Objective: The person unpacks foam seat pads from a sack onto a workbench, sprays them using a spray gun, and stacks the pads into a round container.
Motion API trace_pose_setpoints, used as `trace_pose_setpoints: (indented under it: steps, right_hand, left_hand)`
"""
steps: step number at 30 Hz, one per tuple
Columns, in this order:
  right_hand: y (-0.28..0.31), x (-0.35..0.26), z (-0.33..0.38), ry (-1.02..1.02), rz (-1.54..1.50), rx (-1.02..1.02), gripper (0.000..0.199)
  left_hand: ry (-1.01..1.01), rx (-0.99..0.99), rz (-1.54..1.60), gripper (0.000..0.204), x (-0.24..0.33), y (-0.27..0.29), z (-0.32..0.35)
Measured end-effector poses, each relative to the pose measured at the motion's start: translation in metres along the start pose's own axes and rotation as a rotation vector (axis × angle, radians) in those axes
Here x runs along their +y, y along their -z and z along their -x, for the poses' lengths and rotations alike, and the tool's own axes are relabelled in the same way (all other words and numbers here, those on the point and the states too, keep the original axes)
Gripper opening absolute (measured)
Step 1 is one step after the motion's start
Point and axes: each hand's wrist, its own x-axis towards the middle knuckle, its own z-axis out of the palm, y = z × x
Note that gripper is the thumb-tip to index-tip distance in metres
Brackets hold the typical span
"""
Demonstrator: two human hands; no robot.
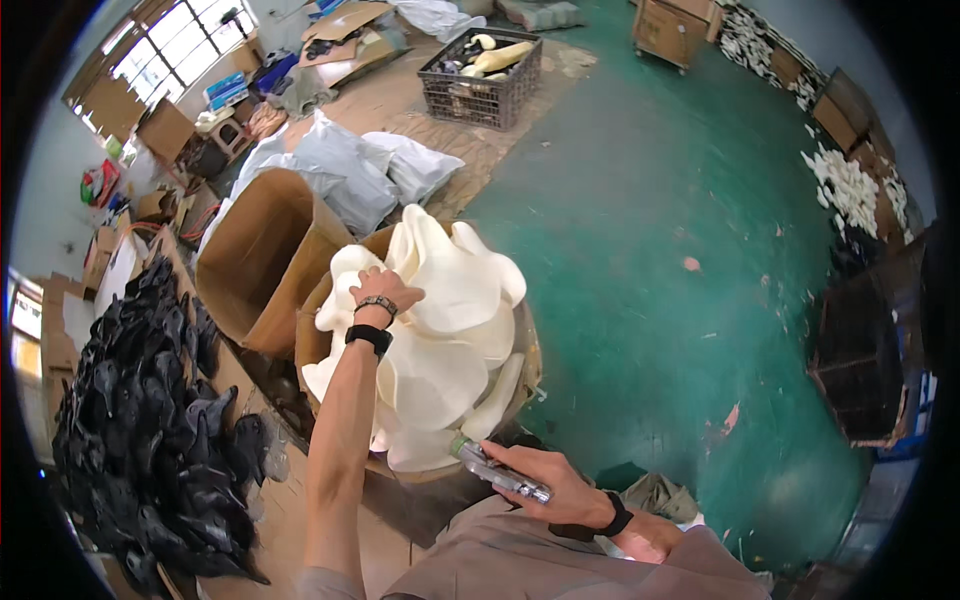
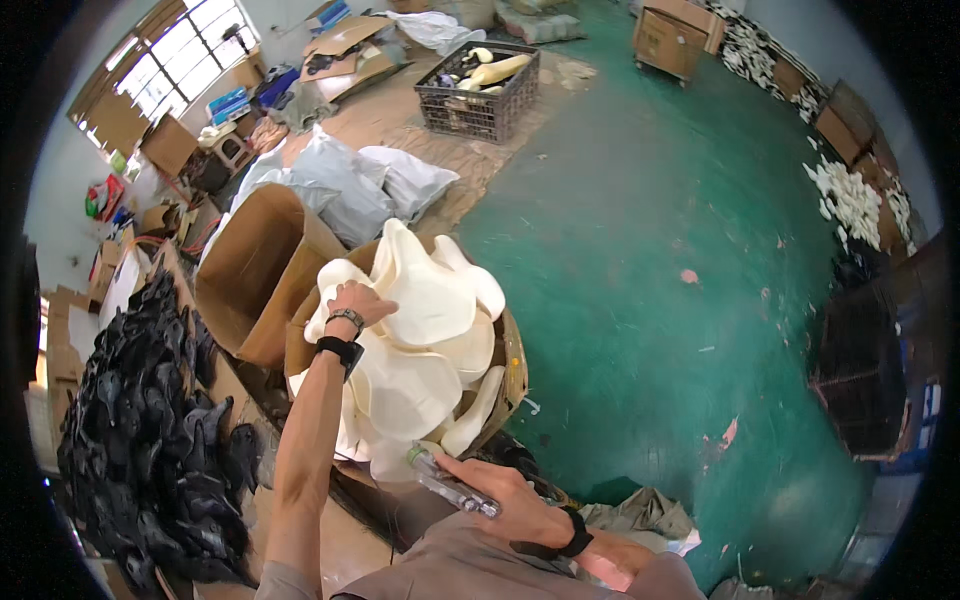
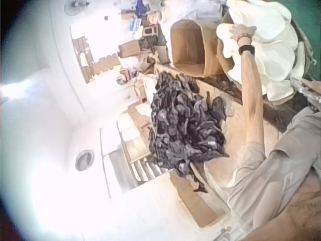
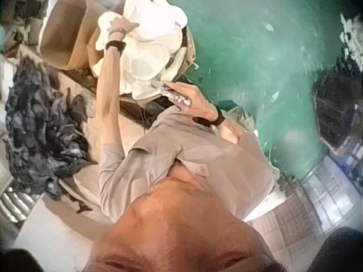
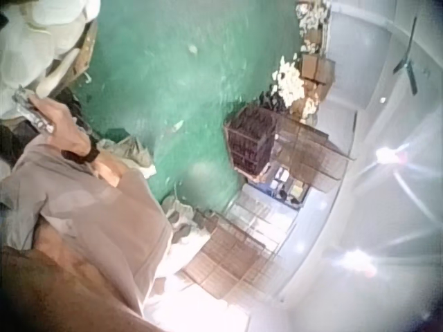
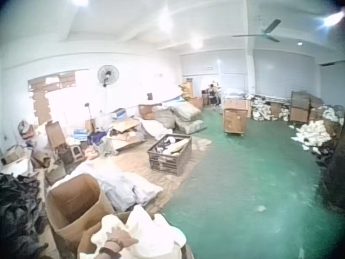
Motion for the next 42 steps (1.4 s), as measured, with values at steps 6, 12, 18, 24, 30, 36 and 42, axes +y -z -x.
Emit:
trace_pose_setpoints:
  steps: [6, 12, 18, 24, 30, 36, 42]
  right_hand:
    - [-0.011, -0.008, -0.027, 0.178, 0.018, -0.051, 0.067]
    - [-0.060, -0.038, -0.058, 0.252, 0.112, -0.271, 0.054]
    - [-0.127, -0.078, -0.054, 0.277, 0.185, -0.756, 0.056]
    - [-0.209, -0.093, -0.040, 0.412, 0.188, -1.255, 0.058]
    - [-0.300, -0.102, -0.024, 0.525, 0.147, -1.414, 0.058]
    - [-0.381, -0.136, 0.002, 0.725, 0.112, -1.278, 0.055]
    - [-0.417, -0.146, 0.019, 0.761, 0.150, -1.231, 0.052]
  left_hand:
    - [-0.302, 0.523, 0.497, 0.043, -0.064, -0.006, 0.080]
    - [-0.187, 0.653, 0.960, 0.032, -0.167, -0.092, 0.206]
    - [0.464, 0.632, 1.114, 0.042, -0.266, -0.271, 0.364]
    - [1.083, 0.769, 1.336, 0.040, -0.250, -0.413, 0.551]
    - [1.383, 0.857, 1.309, 0.037, -0.192, -0.475, 0.638]
    - [1.501, 1.046, 1.500, 0.036, -0.185, -0.500, 0.657]
    - [1.524, 1.027, 1.418, 0.034, -0.227, -0.506, 0.673]
